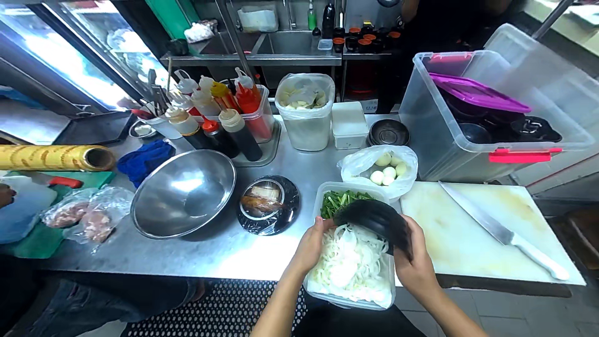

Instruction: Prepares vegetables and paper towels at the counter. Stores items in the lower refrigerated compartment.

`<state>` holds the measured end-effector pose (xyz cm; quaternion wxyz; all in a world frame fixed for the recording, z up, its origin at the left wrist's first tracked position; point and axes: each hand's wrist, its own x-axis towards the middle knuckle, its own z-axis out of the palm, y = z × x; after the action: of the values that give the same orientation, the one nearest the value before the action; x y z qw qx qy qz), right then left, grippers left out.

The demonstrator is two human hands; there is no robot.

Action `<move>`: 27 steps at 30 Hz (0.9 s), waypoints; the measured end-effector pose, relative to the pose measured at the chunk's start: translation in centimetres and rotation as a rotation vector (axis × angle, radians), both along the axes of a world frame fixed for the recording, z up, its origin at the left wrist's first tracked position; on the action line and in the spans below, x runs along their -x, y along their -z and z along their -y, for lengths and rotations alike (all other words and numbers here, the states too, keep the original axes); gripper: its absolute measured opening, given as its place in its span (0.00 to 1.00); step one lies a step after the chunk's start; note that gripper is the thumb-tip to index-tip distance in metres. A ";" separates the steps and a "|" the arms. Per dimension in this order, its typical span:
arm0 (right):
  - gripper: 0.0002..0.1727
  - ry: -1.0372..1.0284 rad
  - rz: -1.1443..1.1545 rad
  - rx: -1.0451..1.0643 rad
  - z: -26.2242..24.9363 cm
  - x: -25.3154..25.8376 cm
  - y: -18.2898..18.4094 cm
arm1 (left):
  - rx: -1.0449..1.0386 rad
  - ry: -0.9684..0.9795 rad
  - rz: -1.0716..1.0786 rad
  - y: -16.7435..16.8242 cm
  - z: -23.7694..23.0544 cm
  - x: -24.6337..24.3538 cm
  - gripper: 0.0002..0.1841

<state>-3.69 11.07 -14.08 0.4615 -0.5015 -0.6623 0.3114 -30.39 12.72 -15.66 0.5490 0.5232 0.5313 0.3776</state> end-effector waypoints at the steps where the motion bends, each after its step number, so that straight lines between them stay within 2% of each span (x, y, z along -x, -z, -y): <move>1: 0.39 -0.023 -0.024 -0.025 0.1 0.0 -0.3 | 0.002 -0.006 -0.003 -0.3 0.1 0.0 0.44; 3: 0.36 -0.027 -0.056 -0.041 0.1 0.2 -0.5 | 0.016 -0.013 -0.001 -0.4 0.1 0.0 0.44; 8: 0.40 0.016 0.002 -0.008 -0.6 0.1 -0.9 | -0.004 -0.032 -0.047 -0.3 -0.4 -0.4 0.42; 11: 0.36 0.003 -0.025 -0.028 -0.5 -0.1 -1.4 | -0.011 -0.044 -0.063 -0.7 -0.1 -0.5 0.39; 14: 0.38 0.077 0.052 -0.062 -0.7 -0.3 -0.8 | -0.059 -0.012 -0.057 -0.2 -0.3 -0.7 0.39; 17: 0.37 0.051 -0.005 -0.083 -0.5 -0.7 -1.5 | -0.083 -0.004 -0.098 -0.3 -0.4 -0.6 0.36; 20: 0.36 0.063 0.039 -0.115 -0.3 -1.1 -1.1 | -0.092 -0.013 -0.146 -0.4 -0.2 -0.5 0.35; 25: 0.37 0.135 -0.013 -0.033 -0.1 -0.7 -1.7 | -0.213 0.008 -0.197 -0.4 -0.4 -0.5 0.33; 27: 0.38 0.172 -0.030 -0.005 0.0 -0.7 -2.0 | -0.321 -0.046 -0.236 -0.7 -0.2 -1.0 0.27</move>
<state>-3.01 11.09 -12.03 0.4979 -0.5505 -0.6104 0.2764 -29.39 12.89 -14.94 0.3837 0.6325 0.5365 0.4061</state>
